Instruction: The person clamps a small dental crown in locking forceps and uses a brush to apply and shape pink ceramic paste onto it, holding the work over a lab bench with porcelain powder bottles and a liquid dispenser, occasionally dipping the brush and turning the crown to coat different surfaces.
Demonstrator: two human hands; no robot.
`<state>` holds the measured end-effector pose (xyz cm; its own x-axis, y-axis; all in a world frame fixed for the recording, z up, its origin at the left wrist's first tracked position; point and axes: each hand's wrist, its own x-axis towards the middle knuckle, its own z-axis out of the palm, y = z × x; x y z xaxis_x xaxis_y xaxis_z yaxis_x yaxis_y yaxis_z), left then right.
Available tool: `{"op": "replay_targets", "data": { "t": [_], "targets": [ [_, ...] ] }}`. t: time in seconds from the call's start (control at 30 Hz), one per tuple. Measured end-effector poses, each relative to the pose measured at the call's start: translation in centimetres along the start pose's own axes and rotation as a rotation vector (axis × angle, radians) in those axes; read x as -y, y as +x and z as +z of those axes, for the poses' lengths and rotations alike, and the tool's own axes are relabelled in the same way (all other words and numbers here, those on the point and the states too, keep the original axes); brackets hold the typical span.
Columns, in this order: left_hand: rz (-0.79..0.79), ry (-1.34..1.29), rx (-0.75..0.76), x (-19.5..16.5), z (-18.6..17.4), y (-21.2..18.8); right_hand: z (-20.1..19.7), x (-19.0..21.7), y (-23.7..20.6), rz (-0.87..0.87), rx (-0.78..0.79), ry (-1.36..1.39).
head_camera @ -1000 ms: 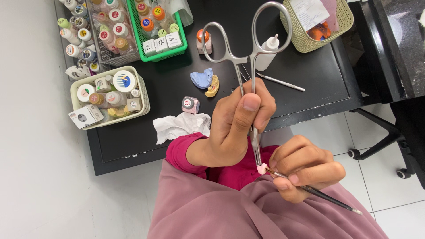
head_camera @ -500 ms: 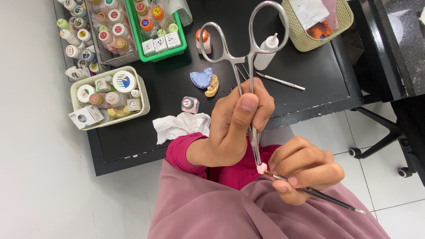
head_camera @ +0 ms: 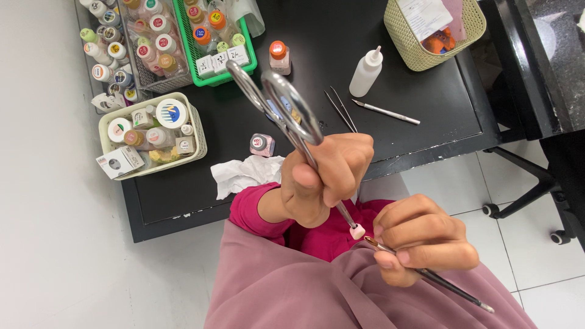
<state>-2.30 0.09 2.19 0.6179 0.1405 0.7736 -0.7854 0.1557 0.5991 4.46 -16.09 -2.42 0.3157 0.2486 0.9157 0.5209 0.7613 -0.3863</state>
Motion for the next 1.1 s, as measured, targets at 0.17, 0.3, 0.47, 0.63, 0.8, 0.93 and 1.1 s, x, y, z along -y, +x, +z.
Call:
{"op": "replay_targets", "data": {
  "t": [0.17, 0.3, 0.47, 0.63, 0.8, 0.93, 1.1],
  "targets": [
    [0.017, 0.019, 0.009, -0.3, 0.0, 0.3, -0.1, 0.0, 0.2, -0.002, 0.050, -0.024],
    [-0.032, 0.124, -0.054, -0.6, 0.0, 0.2, 0.2, 0.2, 0.1, 0.128, -0.099, 0.111],
    [-0.094, 0.060, -0.275, 0.2, -0.8, 0.4, 0.3, 0.1, 0.1, 0.259, -0.227, 0.163],
    [-0.005, 0.054, -0.378, 0.9, -1.7, 0.6, 0.1, -0.8, 0.1, 0.272, -0.230, 0.127],
    [0.039, 0.049, -0.392, 0.6, -2.1, 0.6, -0.3, -1.4, 0.5, 0.274, -0.125, 0.078],
    [0.046, 0.080, -0.369, 0.5, -1.8, 0.5, 0.2, -1.4, 1.1, 0.294, -0.179, 0.145],
    [0.025, 0.087, -0.309, 0.2, -1.4, 0.2, 1.3, -0.3, 1.2, 0.337, -0.266, 0.074]
  ]
}}
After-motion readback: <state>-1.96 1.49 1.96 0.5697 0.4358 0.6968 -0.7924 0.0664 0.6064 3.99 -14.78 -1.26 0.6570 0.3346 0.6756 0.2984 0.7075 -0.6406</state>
